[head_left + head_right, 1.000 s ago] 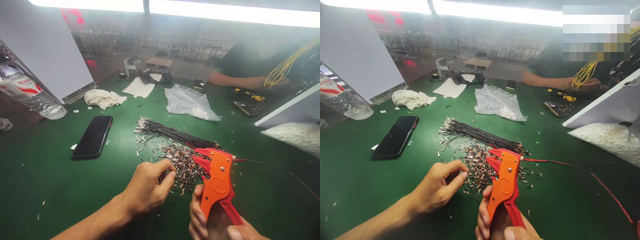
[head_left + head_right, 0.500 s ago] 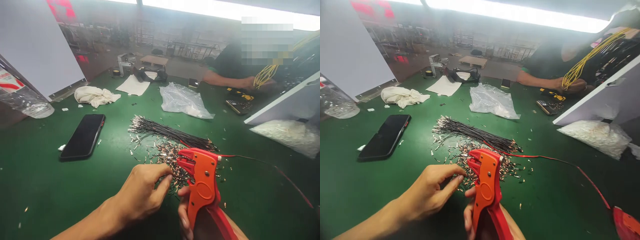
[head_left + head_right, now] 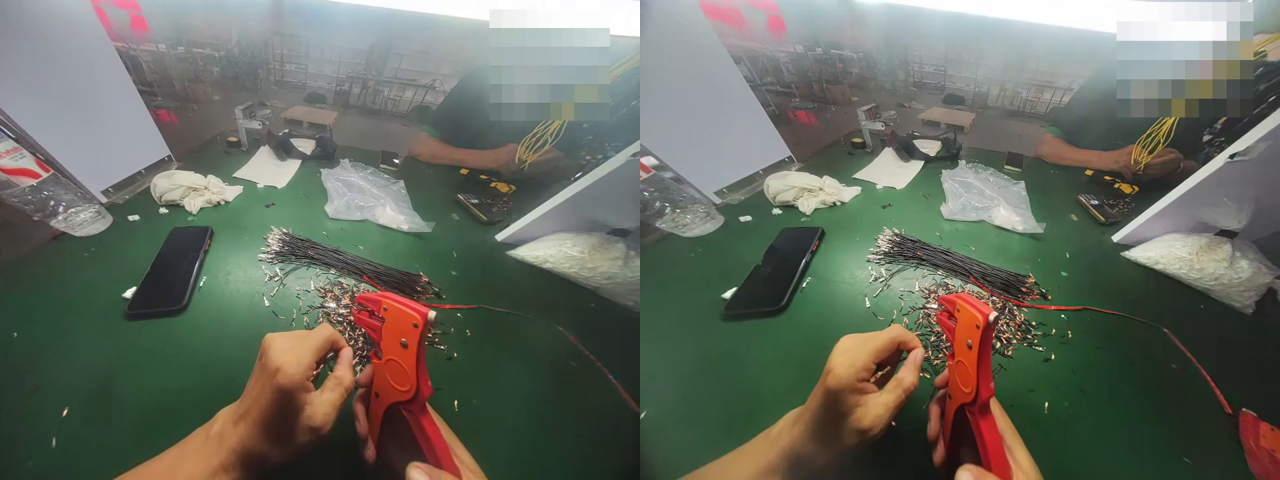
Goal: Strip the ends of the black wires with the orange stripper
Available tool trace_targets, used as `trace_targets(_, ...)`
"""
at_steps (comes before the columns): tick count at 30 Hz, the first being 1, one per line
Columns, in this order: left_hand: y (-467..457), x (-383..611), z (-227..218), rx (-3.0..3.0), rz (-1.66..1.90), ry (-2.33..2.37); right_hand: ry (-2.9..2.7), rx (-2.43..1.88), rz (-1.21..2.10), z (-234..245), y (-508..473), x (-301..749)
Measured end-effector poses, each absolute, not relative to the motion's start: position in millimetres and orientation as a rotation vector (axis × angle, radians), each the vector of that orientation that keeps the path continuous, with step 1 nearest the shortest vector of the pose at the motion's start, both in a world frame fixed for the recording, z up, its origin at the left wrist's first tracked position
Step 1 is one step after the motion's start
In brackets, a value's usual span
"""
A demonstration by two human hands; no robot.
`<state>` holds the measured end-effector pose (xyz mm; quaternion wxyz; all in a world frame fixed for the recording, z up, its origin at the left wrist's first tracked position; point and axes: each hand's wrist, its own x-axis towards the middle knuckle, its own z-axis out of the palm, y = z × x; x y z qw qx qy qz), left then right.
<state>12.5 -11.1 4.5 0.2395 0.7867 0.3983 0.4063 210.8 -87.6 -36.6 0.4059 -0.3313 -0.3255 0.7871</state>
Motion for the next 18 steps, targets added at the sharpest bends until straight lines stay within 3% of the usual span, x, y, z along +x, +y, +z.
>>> trace_targets(7, -18, 13, 4, 2.310, 1.205, 1.067, -0.849, -0.808, 2.077, -21, -76, 205)
trace_targets(18, -18, 16, 11, 2.261, 1.191, 1.199, -0.751, -0.856, 1.924, -15, -80, 196)
